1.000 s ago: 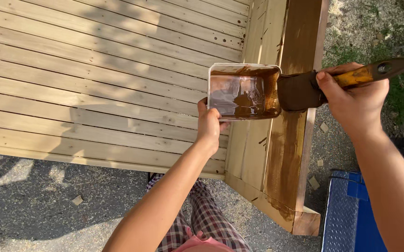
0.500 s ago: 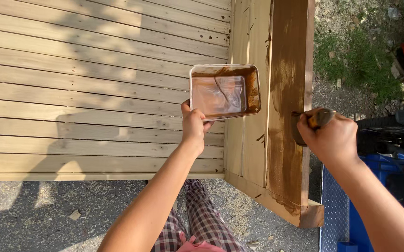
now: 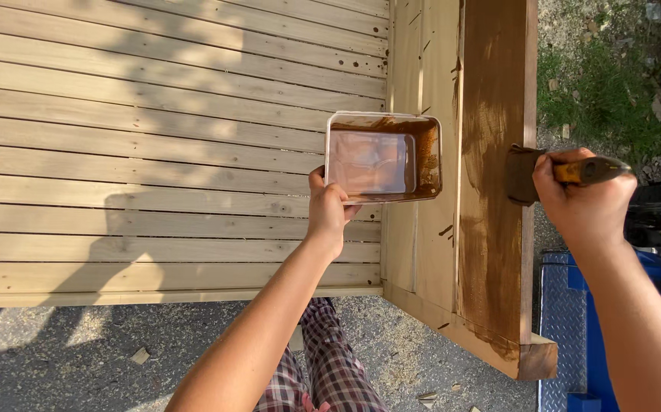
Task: The person applies brown wood stain to unfinished wooden furniture frames using a wide brush. They hold a plastic tray of stain in one hand, dip the brush, and brush the stain onto the slats and rails of the frames, moving around the pieces to coat different surfaces.
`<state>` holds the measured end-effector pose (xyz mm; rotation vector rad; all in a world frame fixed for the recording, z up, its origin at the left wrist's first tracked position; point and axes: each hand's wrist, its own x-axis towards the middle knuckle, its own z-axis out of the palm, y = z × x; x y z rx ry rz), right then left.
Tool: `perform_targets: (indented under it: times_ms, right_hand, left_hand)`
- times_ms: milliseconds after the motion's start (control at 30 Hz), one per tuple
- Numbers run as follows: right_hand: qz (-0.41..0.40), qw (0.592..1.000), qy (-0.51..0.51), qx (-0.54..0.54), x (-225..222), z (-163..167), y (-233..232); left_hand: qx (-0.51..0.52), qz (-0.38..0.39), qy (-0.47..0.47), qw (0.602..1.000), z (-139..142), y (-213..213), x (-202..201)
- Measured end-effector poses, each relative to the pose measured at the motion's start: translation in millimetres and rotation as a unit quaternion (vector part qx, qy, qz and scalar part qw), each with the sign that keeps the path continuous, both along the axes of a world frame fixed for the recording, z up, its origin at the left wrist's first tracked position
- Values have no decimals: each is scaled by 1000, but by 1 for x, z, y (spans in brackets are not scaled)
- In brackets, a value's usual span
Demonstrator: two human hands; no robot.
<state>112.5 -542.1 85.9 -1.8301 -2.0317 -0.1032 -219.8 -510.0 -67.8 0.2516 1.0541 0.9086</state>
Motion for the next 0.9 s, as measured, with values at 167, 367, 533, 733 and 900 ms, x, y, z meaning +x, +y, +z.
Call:
perform_targets:
  times_ms: [167, 367, 533, 733, 900]
  right_hand:
    - [-50, 994, -5, -95, -26, 8, -101]
    - [-26, 997, -47, -46, -10, 12, -17]
    - [52, 993, -81, 74, -2, 1, 51]
    - [13, 997, -20, 72, -19, -3, -33]
    - [1, 995, -34, 98, -13, -11, -32]
  left_hand:
    - [-2, 8, -42, 999, 6, -2, 0]
    - [-4, -36, -15, 999, 10, -9, 5]
    - [-4, -40, -9, 999, 9, -13, 17]
    - [7, -18, -29, 999, 8, -18, 23]
    - [13, -28, -20, 999, 3, -17, 21]
